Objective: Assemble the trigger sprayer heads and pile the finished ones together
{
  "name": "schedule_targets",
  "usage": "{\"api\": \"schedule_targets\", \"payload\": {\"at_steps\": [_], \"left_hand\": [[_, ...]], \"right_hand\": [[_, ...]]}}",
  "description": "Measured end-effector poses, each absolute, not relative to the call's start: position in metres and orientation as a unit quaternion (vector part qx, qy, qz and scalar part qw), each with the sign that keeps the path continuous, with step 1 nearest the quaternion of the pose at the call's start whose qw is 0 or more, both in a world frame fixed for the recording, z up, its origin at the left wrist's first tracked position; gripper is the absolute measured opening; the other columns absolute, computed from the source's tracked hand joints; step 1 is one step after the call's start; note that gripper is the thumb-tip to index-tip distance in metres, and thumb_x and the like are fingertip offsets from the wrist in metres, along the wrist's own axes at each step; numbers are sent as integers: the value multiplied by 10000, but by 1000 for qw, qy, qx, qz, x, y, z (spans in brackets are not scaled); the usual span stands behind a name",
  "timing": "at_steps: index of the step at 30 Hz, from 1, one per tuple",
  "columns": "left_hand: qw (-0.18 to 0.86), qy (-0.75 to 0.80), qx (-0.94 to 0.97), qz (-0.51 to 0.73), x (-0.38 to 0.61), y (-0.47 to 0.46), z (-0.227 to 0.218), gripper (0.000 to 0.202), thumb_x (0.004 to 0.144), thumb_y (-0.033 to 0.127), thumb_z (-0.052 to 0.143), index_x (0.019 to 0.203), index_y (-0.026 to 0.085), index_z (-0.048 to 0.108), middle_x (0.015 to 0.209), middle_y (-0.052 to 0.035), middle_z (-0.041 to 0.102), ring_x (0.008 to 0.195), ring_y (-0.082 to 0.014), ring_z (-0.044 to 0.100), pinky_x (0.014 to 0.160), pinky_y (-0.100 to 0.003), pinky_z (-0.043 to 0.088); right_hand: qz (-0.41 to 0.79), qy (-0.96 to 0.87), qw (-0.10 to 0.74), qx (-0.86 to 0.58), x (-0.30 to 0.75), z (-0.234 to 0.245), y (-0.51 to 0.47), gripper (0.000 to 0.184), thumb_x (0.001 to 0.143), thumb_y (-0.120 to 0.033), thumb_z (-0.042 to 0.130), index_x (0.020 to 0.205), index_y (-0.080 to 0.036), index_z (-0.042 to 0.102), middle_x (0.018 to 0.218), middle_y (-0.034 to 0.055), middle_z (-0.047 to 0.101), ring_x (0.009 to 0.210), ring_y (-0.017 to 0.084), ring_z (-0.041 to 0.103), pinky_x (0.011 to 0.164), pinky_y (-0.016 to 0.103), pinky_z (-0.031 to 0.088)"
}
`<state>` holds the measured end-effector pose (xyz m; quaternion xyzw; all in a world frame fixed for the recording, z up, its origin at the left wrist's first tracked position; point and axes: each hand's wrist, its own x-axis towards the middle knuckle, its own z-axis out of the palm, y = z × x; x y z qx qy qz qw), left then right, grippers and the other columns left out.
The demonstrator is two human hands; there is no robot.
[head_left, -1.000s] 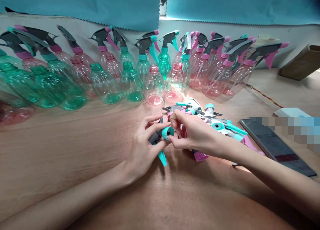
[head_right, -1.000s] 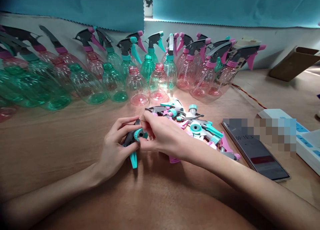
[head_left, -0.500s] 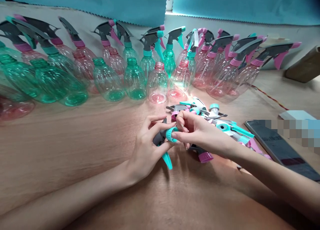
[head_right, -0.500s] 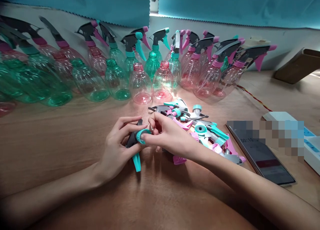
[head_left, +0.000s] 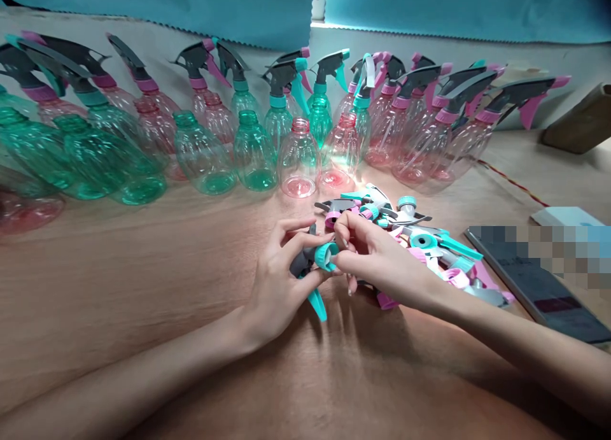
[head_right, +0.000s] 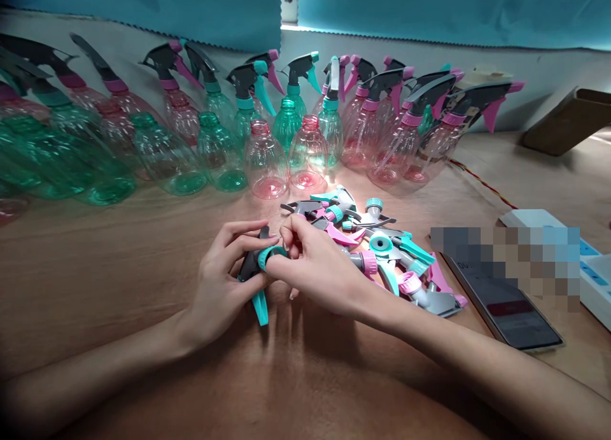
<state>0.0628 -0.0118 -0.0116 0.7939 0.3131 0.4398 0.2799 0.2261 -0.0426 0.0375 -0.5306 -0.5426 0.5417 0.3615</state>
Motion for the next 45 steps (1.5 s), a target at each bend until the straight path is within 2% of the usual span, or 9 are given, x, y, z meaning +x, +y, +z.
{"api": "schedule_targets", "payload": {"at_steps": [5, 11, 18, 22, 28, 32, 37, 40, 45], "left_hand": [[263, 298, 804, 443, 62, -12, -11, 276, 763, 113, 700, 1014, 199, 626, 1187, -66, 500, 1110, -182, 547, 918, -296, 486], [226, 296, 817, 441, 63, -13, -11, 283, 759, 92, 695, 1011, 195, 620, 1186, -65, 500, 1086, -184, 556, 928, -313, 486], [228, 300, 815, 440, 64, -13, -11, 268, 760, 146, 715, 1003, 196, 615, 1181, -67, 495, 1066, -182, 561, 930, -328, 493], [234, 306, 812, 438, 64, -13, -11, 290, 740, 109, 718, 993, 208, 615, 1179, -61, 496, 1063, -191, 563, 925, -347, 498], [228, 300, 820, 431, 64, -15, -11, 296, 732, 30, 665, 969, 199, 607, 1164, -53, 496, 1033, -177, 574, 913, -321, 505], [219, 294, 826, 429, 63, -16, -12, 301, 740, 26, 652, 983, 194, 595, 1171, -54, 482, 1015, -165, 579, 896, -297, 517], [202, 292, 833, 425, 63, -17, -14, 347, 738, -2, 629, 1010, 211, 592, 1192, -52, 461, 1048, -184, 560, 906, -324, 517], [206, 305, 829, 421, 63, -17, -14, 366, 734, -7, 628, 1024, 214, 593, 1190, -55, 457, 1063, -191, 549, 923, -344, 507], [225, 325, 816, 421, 63, -15, -11, 380, 722, 16, 663, 1035, 225, 610, 1177, -51, 464, 1076, -199, 545, 937, -368, 498]], "right_hand": [[547, -542, 350, -534, 226, 38, -43, 243, 745, -194, 563, 742, -239, 324, 657, -85, 342, 550, 79, 446, 476, 231, 467], [484, -581, 344, -556, 227, 34, -43, 224, 723, -184, 545, 743, -240, 329, 655, -83, 380, 541, 85, 437, 460, 230, 387], [503, -571, 351, -546, 225, 27, -42, 196, 753, -212, 525, 753, -246, 332, 653, -76, 394, 566, 105, 438, 476, 243, 423], [428, -629, 325, -562, 227, 30, -42, 174, 758, -191, 505, 762, -239, 338, 695, -65, 429, 592, 105, 440, 516, 250, 363], [280, -725, 221, -589, 226, 45, -48, 174, 809, -194, 444, 753, -242, 286, 691, -44, 429, 598, 136, 394, 544, 283, 273], [264, -740, 202, -585, 222, 48, -52, 161, 812, -155, 397, 775, -244, 268, 726, -30, 456, 606, 144, 407, 561, 286, 278], [264, -739, 184, -592, 219, 43, -51, 174, 797, -140, 375, 804, -246, 237, 731, -19, 464, 629, 161, 458, 571, 287, 303], [262, -736, 197, -592, 221, 42, -50, 171, 813, -164, 379, 816, -249, 230, 728, -26, 469, 603, 152, 460, 547, 275, 306], [283, -730, 168, -599, 226, 45, -48, 129, 862, -232, 379, 844, -241, 252, 735, -6, 531, 604, 150, 498, 520, 266, 316]]}}
